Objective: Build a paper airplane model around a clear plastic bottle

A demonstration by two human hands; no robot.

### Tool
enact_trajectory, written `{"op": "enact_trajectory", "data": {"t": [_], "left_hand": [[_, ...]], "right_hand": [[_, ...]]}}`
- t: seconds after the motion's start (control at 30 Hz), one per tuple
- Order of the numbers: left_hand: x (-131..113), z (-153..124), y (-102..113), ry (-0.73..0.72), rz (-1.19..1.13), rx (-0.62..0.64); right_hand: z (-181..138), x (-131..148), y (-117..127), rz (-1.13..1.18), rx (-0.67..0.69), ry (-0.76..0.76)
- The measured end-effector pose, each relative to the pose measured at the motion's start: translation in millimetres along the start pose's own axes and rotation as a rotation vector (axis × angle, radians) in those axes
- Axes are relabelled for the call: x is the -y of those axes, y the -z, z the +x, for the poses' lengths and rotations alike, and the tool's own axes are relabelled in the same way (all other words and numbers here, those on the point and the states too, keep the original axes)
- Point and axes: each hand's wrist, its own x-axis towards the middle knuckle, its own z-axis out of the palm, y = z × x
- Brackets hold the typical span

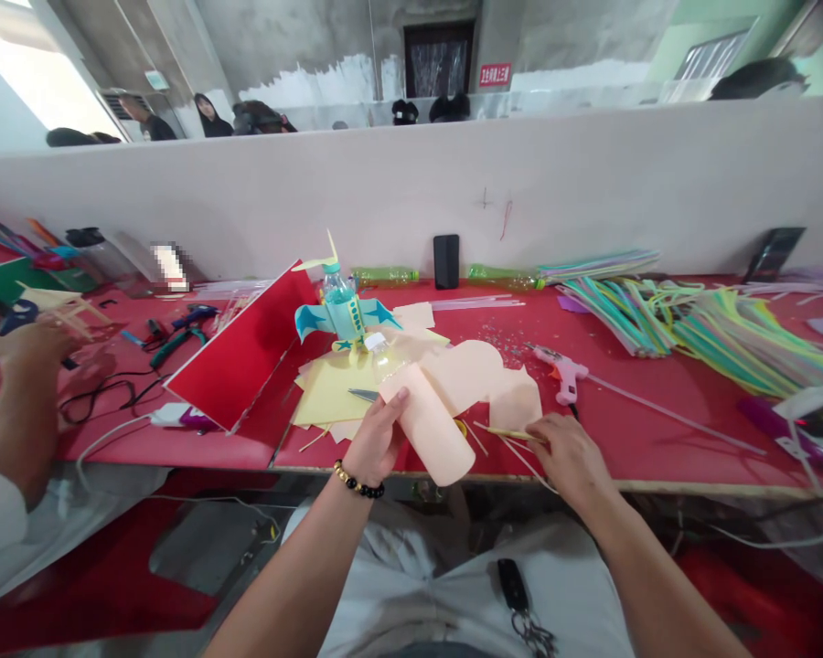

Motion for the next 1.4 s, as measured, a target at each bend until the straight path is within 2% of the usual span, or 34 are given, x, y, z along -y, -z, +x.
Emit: {"op": "enact_trajectory", "data": {"t": [0.13, 0.27, 0.47, 0.6, 0.77, 1.0, 1.4], "left_hand": [[3, -3, -1, 0.033, -0.039, 0.008], [5, -4, 0, 0.040, -0.080, 0.054], [12, -5, 9, 0.024, -0.123, 0.180], [18, -7, 7, -0.031, -0.113, 0.252], [28, -9, -4, -0.099, -0.091, 0.242], [39, -13, -17, -0.128, -0.078, 0.245], [41, -19, -25, -0.149, -0.049, 0.213]], "right_hand": [[1, -3, -2, 0.017, 0.001, -0.018], [1, 3, 5, 0.053, -0.057, -0.065], [1, 50, 36, 0.186, -0.230, -0.057], [-1, 89, 46, 0.232, -0.326, 0.074], [-3, 120, 32, 0.205, -0.345, 0.269], [1, 120, 8, 0.143, -0.353, 0.330], [-2, 118, 2, 0.087, -0.475, 0.408]]}}
